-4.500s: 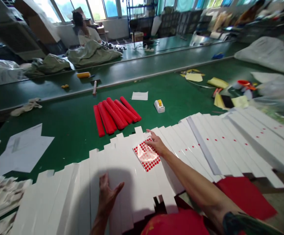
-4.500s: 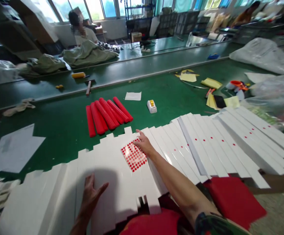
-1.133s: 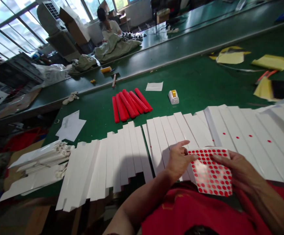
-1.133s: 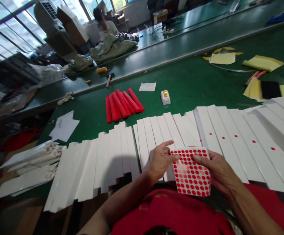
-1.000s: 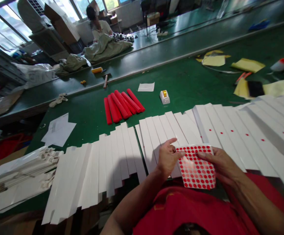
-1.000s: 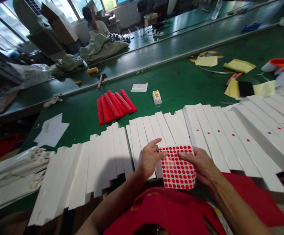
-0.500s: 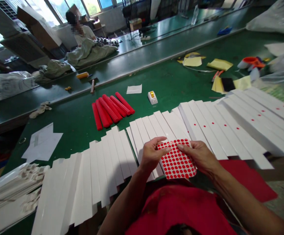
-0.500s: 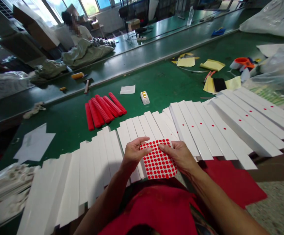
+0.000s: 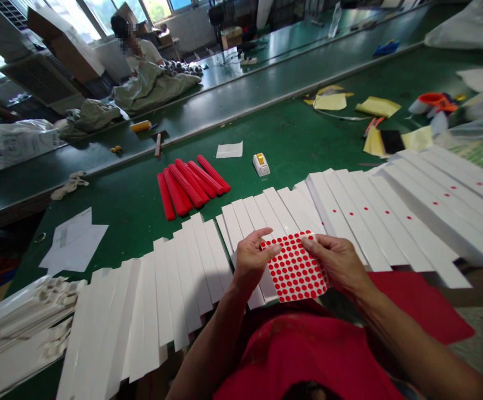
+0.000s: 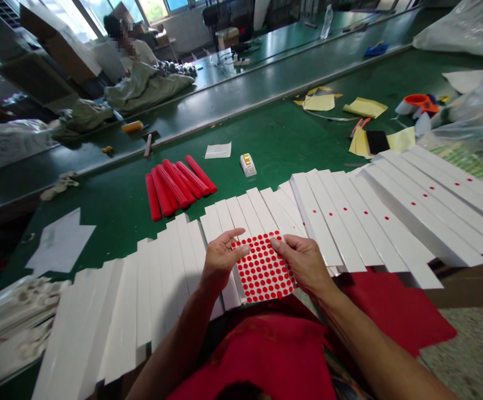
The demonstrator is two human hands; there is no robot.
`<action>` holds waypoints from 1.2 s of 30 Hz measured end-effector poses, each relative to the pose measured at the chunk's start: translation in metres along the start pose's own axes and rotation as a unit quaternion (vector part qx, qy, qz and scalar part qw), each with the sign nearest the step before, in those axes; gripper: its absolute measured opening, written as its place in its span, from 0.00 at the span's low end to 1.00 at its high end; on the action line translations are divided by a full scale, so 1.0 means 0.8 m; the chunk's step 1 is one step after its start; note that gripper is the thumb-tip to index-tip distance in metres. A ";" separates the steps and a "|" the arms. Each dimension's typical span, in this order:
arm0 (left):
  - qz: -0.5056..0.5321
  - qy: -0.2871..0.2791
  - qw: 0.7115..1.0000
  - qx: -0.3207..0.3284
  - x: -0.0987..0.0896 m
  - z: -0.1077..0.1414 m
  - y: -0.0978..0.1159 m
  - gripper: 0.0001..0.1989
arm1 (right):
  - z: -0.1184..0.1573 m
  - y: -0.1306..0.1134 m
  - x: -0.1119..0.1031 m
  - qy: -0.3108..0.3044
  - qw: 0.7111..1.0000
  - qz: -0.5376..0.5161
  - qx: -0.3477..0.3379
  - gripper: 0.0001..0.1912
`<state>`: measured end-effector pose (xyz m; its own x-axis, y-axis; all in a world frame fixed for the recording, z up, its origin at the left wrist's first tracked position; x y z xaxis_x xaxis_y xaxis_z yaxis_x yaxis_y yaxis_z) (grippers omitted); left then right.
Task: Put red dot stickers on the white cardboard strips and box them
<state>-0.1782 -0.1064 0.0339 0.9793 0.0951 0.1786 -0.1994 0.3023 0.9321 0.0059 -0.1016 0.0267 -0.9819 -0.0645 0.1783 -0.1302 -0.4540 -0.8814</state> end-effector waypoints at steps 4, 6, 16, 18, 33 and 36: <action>-0.013 -0.008 1.000 0.008 -0.003 -0.004 -0.001 0.31 | -0.005 0.002 0.002 -0.004 0.999 0.029 -0.021 0.20; -0.044 -0.008 0.999 0.002 -0.007 -0.007 -0.003 0.33 | -0.006 0.001 0.004 -0.008 0.999 0.031 -0.032 0.20; -0.306 -0.040 0.935 0.174 0.001 -0.021 0.049 0.07 | -0.002 -0.012 0.014 -0.039 0.952 0.250 -0.170 0.22; -0.324 -0.057 0.928 0.174 0.013 -0.025 0.052 0.07 | -0.002 -0.016 0.015 -0.036 0.924 0.306 -0.226 0.22; -0.341 -0.088 0.928 0.126 0.038 -0.035 0.033 0.03 | -0.002 -0.008 0.013 -0.052 0.894 0.353 -0.272 0.20; -0.304 -0.085 0.943 0.101 0.035 -0.045 0.022 0.03 | -0.001 0.001 0.005 -0.055 0.911 0.339 -0.226 0.21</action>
<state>-0.1556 -0.0648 0.0437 0.9051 -0.1967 -0.3769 0.3952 0.0626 0.9165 0.0018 -0.1016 0.0262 -0.8412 -0.2945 -0.4536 0.4332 0.1351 -0.8911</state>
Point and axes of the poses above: each hand's wrist, its own z-axis away from the middle knuckle, its own x-axis out of the palm, y = z × x, the point moved 3 cm from there along -z, towards the middle knuckle, and after that the axes turned 1 degree about -z, right-handed, at the moved point
